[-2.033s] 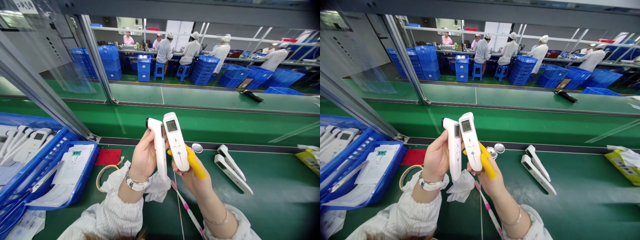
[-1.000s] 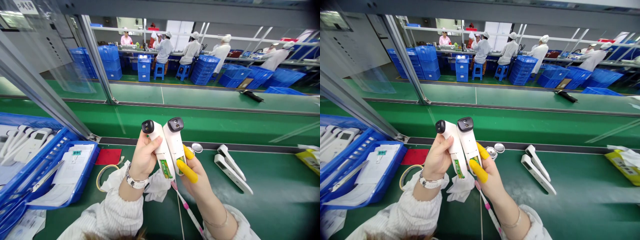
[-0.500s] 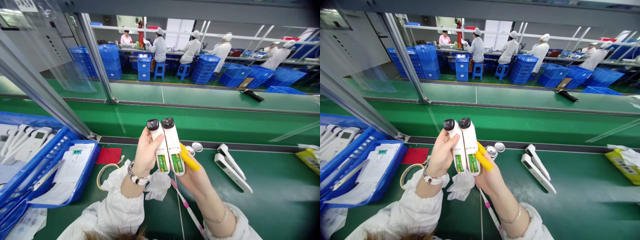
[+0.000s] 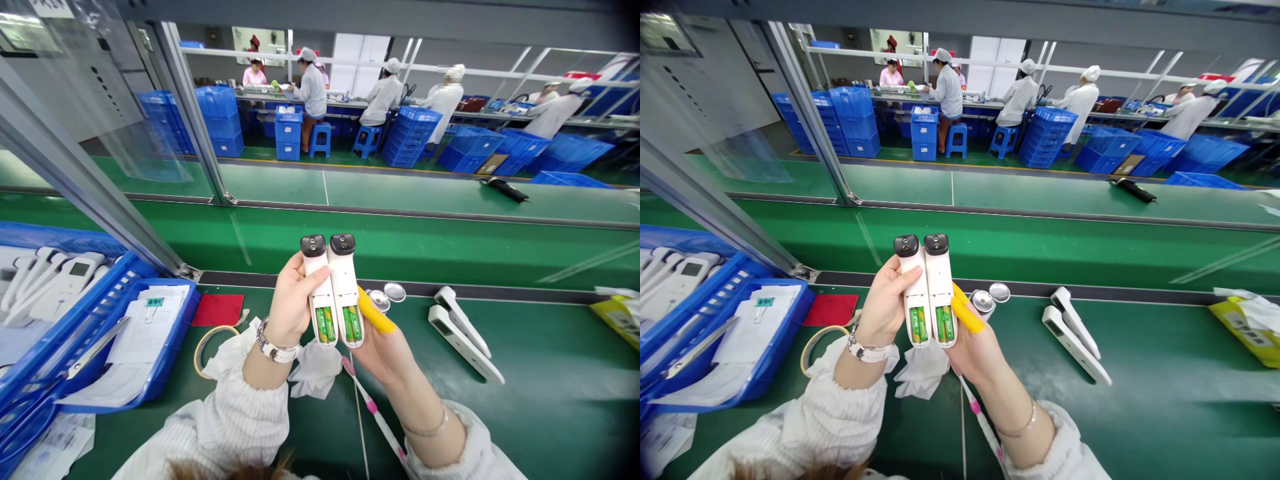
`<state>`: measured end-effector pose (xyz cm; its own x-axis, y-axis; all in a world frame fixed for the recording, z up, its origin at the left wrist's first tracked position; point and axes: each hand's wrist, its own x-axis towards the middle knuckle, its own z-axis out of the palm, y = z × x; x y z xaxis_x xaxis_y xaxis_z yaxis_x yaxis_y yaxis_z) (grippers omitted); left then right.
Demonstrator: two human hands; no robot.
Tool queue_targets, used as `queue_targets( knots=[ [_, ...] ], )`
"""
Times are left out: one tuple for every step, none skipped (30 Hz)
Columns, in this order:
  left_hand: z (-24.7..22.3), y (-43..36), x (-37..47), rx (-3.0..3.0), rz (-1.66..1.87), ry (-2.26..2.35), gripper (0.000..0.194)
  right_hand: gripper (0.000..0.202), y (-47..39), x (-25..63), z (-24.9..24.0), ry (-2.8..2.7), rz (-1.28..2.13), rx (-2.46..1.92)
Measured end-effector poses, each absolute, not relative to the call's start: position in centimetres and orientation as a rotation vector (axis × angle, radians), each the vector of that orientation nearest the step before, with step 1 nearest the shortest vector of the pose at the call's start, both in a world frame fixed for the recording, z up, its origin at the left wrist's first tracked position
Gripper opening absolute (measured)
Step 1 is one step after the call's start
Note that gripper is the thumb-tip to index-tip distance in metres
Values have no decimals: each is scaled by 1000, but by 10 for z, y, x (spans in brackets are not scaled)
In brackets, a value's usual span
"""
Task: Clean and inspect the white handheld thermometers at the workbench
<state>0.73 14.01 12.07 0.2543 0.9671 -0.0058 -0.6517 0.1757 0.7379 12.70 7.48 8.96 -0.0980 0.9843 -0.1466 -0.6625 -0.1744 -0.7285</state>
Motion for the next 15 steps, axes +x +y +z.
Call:
queue_targets(
  knots=[
    [120, 140, 8, 698, 1230, 545, 30, 28, 75, 127, 90, -589, 1619, -739],
    [120, 140, 8, 695, 1228, 542, 31, 27, 75, 126, 91, -591, 1619, -734],
    [119, 141, 8, 691, 1227, 541, 31, 26, 76, 126, 92, -591, 1619, -730],
    [119, 141, 9, 685, 1227, 541, 31, 26, 76, 125, 92, -591, 1623, -725],
    [119, 141, 9, 678, 1229, 543, 30, 25, 76, 125, 93, -590, 1628, -722],
    [118, 142, 9, 672, 1231, 545, 30, 24, 76, 125, 93, -588, 1633, -720],
    [118, 142, 9, 669, 1232, 543, 29, 25, 76, 125, 93, -584, 1637, -719],
    [117, 142, 9, 670, 1235, 539, 29, 26, 76, 125, 93, -580, 1639, -719],
    [117, 142, 10, 673, 1239, 535, 30, 27, 76, 125, 93, -578, 1638, -722],
    [117, 142, 10, 679, 1244, 529, 30, 29, 76, 125, 93, -581, 1627, -727],
    [117, 141, 10, 685, 1251, 524, 32, 31, 76, 125, 93, -591, 1605, -736],
    [117, 140, 11, 689, 1261, 519, 34, 33, 75, 125, 92, -608, 1577, -746],
    [118, 138, 11, 692, 1269, 514, 36, 35, 75, 124, 92, -627, 1547, -756],
    [119, 137, 12, 696, 1275, 508, 37, 36, 74, 124, 91, -645, 1523, -763],
    [120, 135, 12, 702, 1278, 502, 39, 38, 73, 124, 90, -658, 1508, -762]
  ],
)
